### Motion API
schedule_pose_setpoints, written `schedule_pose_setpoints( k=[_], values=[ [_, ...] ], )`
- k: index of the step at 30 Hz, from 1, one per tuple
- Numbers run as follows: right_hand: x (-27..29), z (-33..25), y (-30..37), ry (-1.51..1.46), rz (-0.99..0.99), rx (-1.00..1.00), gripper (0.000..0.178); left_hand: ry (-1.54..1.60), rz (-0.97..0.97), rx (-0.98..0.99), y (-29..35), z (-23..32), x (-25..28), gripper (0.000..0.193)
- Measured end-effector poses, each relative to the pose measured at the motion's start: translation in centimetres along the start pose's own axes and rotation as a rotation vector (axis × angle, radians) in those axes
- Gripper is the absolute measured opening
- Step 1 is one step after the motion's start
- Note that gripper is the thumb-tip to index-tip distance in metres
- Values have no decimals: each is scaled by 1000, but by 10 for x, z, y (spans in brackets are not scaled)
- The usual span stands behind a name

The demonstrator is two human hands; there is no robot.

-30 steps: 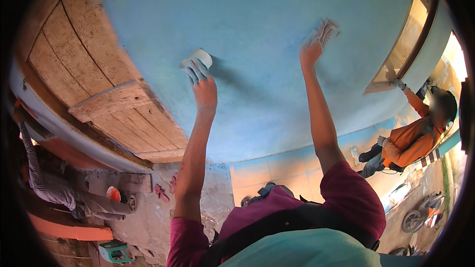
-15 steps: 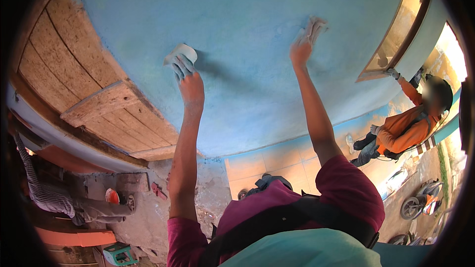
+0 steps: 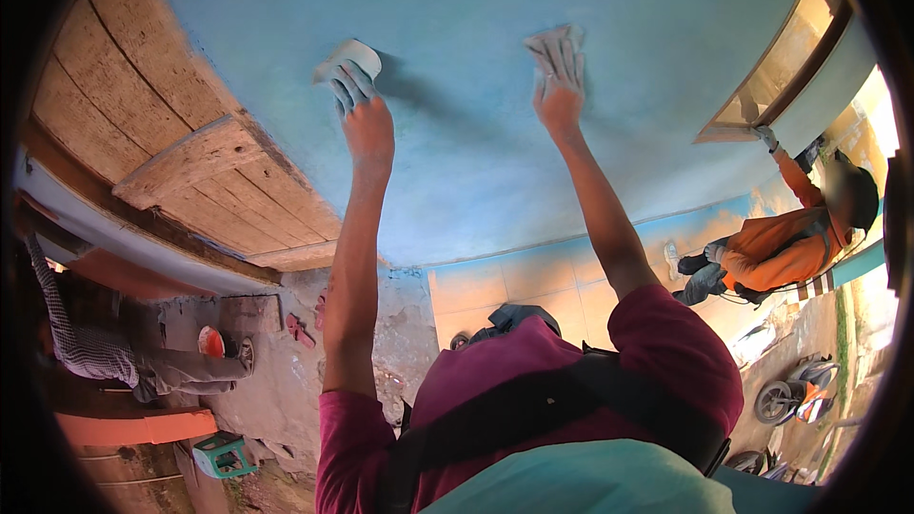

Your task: The person wipes a light blue wall with cloths held in both hands, moving in broad strokes across the surface. The person occasionally shifts position and reaches toward the upper wall and window frame while continuing to wipe.

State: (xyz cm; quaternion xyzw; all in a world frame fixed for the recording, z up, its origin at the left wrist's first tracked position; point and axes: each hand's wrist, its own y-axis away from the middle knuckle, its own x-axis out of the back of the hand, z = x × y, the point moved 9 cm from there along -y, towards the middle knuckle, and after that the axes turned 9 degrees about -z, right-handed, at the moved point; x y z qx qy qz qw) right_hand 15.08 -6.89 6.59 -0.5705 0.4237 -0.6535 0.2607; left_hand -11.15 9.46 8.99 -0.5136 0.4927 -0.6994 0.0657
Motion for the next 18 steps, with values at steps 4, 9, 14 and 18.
schedule_pose_setpoints(
  k=[4, 9, 14, 18],
  values=[
    [63, 46, -58, 11, 406, -205, 48, -45, 22, 26, 0, -1, -5, 55],
    [7, -22, -36, -159, 200, -16, 46, -111, 39, 40, 0, 5, -14, 54],
    [-42, -51, 31, -145, -129, 163, 43, -2, 2, 48, 1, -3, -14, 61],
    [15, 36, -12, -88, 161, -76, 38, -27, 4, 34, 1, -3, -9, 58]
  ],
)
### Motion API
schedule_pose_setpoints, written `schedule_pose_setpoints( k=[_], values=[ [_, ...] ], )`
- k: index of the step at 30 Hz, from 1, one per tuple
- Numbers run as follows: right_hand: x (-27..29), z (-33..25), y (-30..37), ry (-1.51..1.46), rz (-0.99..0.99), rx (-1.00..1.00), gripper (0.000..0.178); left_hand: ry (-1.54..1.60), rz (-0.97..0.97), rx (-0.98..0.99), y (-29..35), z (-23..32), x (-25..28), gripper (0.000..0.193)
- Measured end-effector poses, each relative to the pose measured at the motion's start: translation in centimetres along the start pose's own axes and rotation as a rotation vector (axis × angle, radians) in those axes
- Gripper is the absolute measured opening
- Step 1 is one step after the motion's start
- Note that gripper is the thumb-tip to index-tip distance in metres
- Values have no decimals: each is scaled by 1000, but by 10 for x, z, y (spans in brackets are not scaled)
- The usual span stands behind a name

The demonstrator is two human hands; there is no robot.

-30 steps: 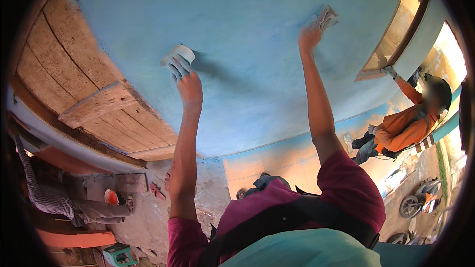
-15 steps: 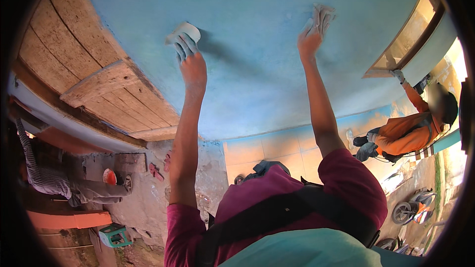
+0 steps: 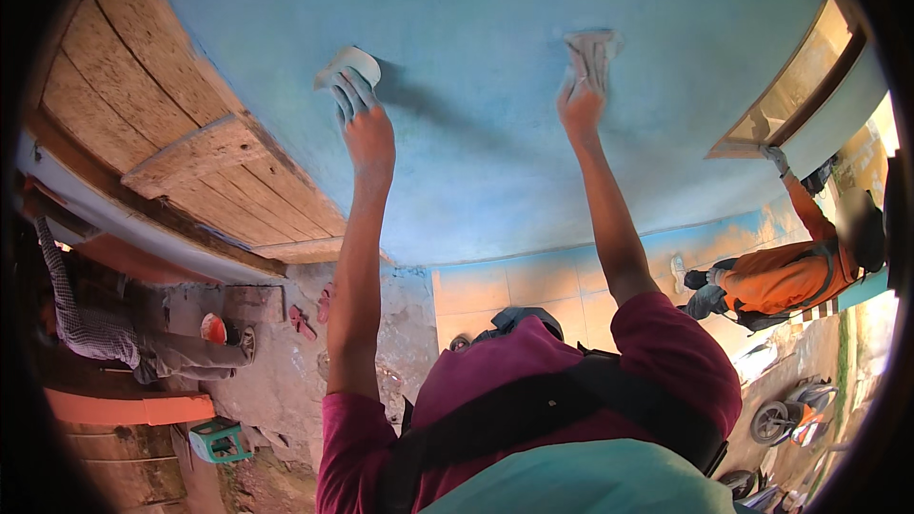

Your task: The person wipes a light blue wall with cloths held in both hands, moving in broad strokes across the surface. The person occasionally shifts position and reaches toward the upper wall and window frame while continuing to wipe.

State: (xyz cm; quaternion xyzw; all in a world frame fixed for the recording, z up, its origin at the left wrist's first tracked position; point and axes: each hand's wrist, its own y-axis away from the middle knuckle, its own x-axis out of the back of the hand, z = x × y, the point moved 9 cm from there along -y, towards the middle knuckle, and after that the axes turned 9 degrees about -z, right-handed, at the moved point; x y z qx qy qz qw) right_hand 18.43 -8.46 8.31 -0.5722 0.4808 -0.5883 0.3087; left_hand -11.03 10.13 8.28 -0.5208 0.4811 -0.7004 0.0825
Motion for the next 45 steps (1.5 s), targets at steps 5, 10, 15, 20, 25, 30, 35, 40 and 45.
schedule_pose_setpoints(
  k=[5, 10, 15, 20, 25, 30, 35, 40, 45],
  values=[
    [31, -2, -41, -100, 205, -71, 42, 43, -8, 91, -1, 3, -1, 62],
    [-25, -53, 40, -70, -226, 138, 43, 187, -621, 252, -9, 2, -23, 64],
    [0, -26, 0, 43, -112, 24, 41, 232, -357, 276, -14, 7, 13, 38],
    [-6, -33, -10, 6, -113, 26, 45, 197, 228, 79, -4, 24, 43, 26],
    [-23, -39, 37, 42, -259, 45, 50, 238, -225, 288, 3, 1, -8, 23],
    [-7, -55, -9, -44, -181, -30, 49, 166, -52, 226, 5, -7, -13, 17],
    [-46, -62, 35, -55, -307, 96, 44, 184, -139, 244, 1, -1, -22, 26],
    [-35, -17, 20, 49, -266, 78, 40, 157, 216, 170, 0, 12, 15, 40],
    [57, 58, -99, -85, 287, -236, 51, 221, -142, 289, 2, 2, -26, 49]
  ],
)
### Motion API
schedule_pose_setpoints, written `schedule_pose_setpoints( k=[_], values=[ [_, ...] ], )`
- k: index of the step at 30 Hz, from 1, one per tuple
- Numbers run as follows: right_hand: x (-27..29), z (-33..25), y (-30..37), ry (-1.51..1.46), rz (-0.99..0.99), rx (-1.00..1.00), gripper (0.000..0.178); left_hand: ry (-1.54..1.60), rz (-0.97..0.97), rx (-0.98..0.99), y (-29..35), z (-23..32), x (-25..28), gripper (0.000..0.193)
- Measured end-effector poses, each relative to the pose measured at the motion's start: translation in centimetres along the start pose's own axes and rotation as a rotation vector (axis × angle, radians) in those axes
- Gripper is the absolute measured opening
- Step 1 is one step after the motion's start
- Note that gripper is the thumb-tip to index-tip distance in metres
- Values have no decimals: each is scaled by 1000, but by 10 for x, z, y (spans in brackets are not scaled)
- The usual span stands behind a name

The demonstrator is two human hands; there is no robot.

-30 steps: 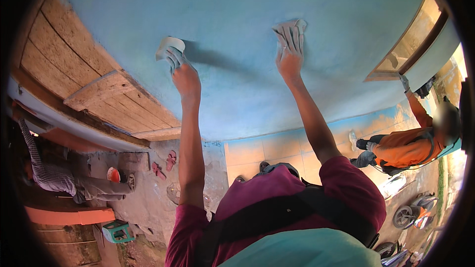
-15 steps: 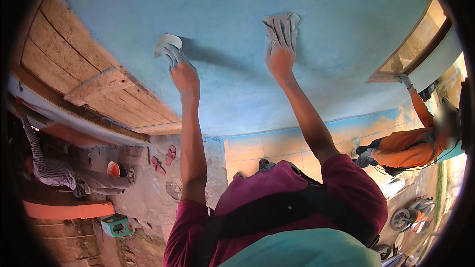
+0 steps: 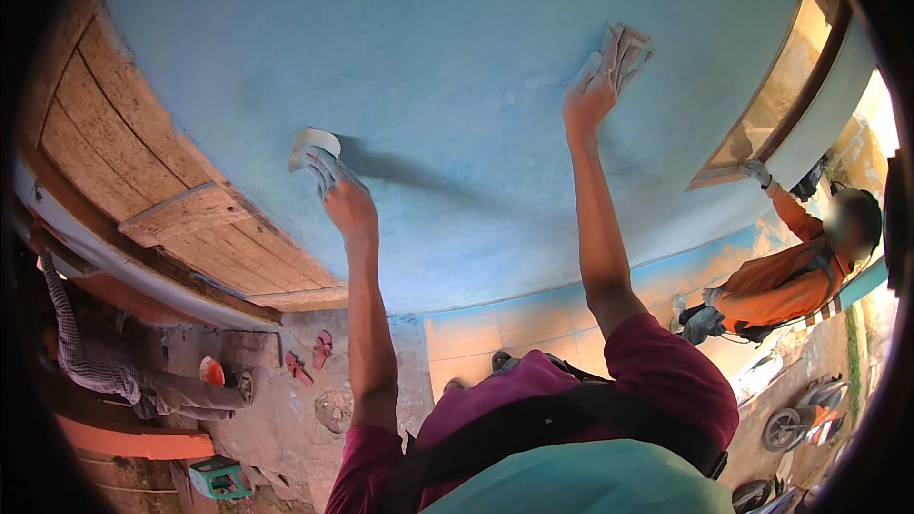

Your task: The person wipes a light blue wall with cloths held in both hands, moving in broad strokes across the surface. The person occasionally shifts position and reaches toward the upper wall and window frame while continuing to wipe.

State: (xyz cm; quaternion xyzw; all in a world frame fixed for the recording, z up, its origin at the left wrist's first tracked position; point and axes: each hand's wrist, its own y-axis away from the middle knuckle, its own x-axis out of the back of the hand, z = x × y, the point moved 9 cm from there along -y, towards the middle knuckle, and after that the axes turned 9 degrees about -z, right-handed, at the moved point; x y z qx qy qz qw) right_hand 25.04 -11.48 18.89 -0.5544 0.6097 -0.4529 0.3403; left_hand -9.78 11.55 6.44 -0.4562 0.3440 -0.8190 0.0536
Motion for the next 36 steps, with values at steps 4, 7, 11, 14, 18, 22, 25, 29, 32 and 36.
schedule_pose_setpoints(
  k=[4, 7, 11, 14, 18, 22, 25, 29, 32, 36],
  values=[
    [-15, -63, -4, -87, 6, 172, 54, 6, -128, 91, -2, -12, -20, 51],
    [-55, -105, 58, -4, -362, 355, 50, -10, 66, 32, -3, -6, -5, 27],
    [-47, -87, 43, 80, -422, 500, 39, 11, 255, -61, 5, 3, 18, 24],
    [8, -43, -59, -57, -55, 278, 49, 10, 297, -102, 5, 5, 24, 30],
    [36, -2, -131, -6, 184, 0, 50, -25, 294, -108, 5, 7, 18, 28],
    [-10, -83, -96, 47, 62, 217, 54, -21, 323, -81, 3, 0, 12, 22],
    [-51, -149, -10, -40, -313, 463, 54, -21, 233, -35, 1, -6, -2, 21],
    [-31, -116, -27, 68, -251, 451, 50, 1, 224, -68, 2, -11, 9, 23],
    [13, -78, -101, 80, 156, 266, 47, 46, -101, 14, 0, -2, 7, 41],
    [16, -117, -126, 47, 148, 252, 51, 13, 7, 19, 2, -8, 1, 26]
  ],
)
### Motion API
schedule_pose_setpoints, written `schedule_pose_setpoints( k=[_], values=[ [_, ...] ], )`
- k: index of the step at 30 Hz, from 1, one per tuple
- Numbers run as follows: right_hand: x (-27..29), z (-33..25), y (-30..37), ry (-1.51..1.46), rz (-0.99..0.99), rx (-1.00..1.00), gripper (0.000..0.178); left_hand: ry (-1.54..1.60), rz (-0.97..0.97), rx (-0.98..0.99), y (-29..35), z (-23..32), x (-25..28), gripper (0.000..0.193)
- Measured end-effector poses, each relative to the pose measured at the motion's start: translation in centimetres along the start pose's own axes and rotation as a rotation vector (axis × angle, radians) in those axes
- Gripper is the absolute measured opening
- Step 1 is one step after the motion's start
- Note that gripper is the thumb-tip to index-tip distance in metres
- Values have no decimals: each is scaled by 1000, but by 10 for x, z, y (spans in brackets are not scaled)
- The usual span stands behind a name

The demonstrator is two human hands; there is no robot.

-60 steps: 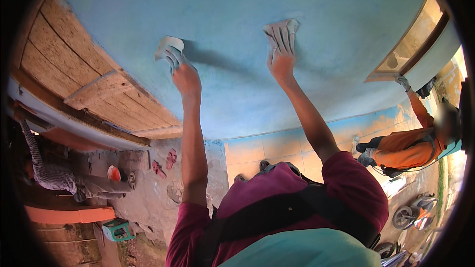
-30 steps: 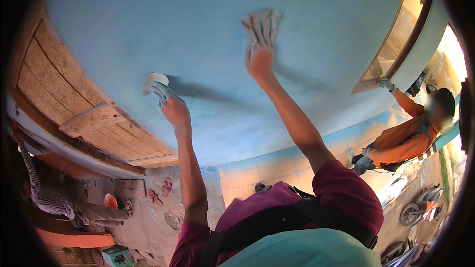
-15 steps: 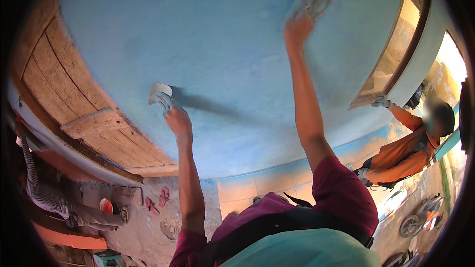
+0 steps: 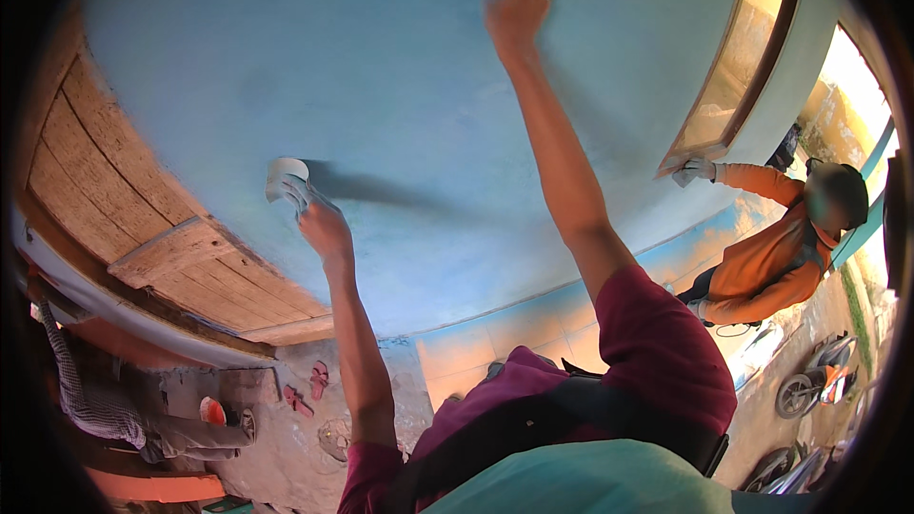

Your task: The person wipes a light blue wall with cloths held in both hands, moving in broad strokes across the surface. The person occasionally shifts position and reaches toward the upper wall and window frame while continuing to wipe.

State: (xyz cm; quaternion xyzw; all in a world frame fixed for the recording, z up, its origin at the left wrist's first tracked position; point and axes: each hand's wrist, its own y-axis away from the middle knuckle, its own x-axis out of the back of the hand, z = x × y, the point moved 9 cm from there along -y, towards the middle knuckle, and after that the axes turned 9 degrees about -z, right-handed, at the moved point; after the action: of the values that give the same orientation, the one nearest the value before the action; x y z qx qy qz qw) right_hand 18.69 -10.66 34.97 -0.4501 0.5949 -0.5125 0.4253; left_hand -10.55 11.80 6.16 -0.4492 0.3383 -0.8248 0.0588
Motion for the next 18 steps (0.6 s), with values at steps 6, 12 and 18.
schedule_pose_setpoints(
  k=[6, 12, 18],
  values=[
    [-58, -103, 91, -193, -436, 336, 47, 49, 65, 24, 4, 6, 11, 17],
    [-1, 19, 25, -21, 10, 49, 46, 71, 112, -52, 1, 2, 6, 21],
    [-37, 2, 1, -20, -50, -49, 49, 84, 151, -63, -2, 6, 4, 20]
  ],
)
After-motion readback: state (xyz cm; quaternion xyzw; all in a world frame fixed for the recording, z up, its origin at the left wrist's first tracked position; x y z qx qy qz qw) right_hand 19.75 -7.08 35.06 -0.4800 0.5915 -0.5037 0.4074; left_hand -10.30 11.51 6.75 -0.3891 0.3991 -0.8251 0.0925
